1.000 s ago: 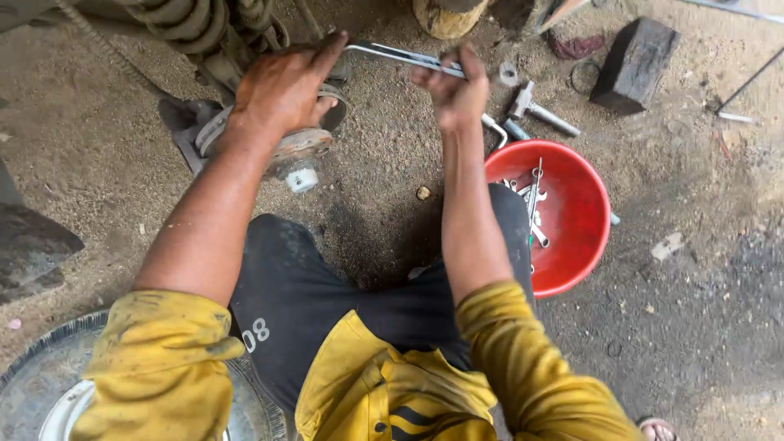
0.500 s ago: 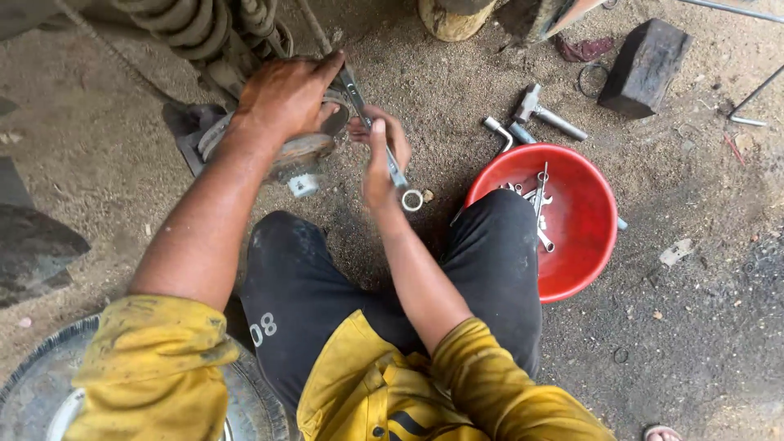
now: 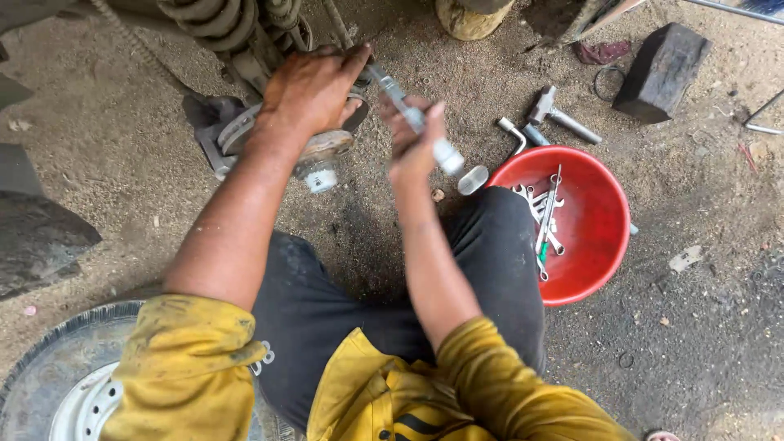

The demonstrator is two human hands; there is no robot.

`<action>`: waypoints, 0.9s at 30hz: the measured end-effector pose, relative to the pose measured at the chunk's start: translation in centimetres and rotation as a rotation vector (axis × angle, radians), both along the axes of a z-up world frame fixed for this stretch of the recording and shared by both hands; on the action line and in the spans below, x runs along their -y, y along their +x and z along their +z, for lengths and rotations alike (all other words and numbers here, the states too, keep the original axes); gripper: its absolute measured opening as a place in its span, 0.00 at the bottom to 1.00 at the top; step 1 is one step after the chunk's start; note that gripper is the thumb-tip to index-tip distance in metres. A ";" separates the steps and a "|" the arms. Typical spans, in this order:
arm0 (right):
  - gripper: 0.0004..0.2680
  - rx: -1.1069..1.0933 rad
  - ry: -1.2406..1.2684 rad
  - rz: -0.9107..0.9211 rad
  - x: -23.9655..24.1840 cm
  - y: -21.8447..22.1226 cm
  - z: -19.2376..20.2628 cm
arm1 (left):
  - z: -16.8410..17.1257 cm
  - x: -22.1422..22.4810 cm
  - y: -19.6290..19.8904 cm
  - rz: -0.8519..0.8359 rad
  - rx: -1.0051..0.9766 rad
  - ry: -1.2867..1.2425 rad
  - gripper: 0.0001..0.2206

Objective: The camera wearer is repairing the brake system of a vehicle, specifically working on the rotor and caliper components with various tools.

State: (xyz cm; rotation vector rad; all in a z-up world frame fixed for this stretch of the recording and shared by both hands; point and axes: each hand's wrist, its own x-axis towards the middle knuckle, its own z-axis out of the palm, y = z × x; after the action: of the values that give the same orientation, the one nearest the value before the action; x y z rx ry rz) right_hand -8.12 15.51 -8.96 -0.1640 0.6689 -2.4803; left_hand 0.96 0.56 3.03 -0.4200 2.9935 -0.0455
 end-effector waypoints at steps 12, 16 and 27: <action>0.16 0.209 0.384 -0.117 3.6 -8.8 0.4 | -0.4 -0.1 -0.3 -0.009 0.058 -0.010 0.39; 0.19 0.009 0.282 0.220 3.6 -12.6 0.0 | -1.0 0.2 -0.2 -0.038 0.010 -0.018 0.39; 0.19 -0.462 0.579 -0.183 0.0 9.2 2.9 | 1.7 -0.9 -0.2 0.026 0.151 -0.015 0.39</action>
State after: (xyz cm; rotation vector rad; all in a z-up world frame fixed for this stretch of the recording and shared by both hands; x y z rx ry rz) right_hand 1.04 15.49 -6.04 -0.4738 1.6233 -2.3121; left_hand 0.79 1.44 4.69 -0.4358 2.8410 -0.0931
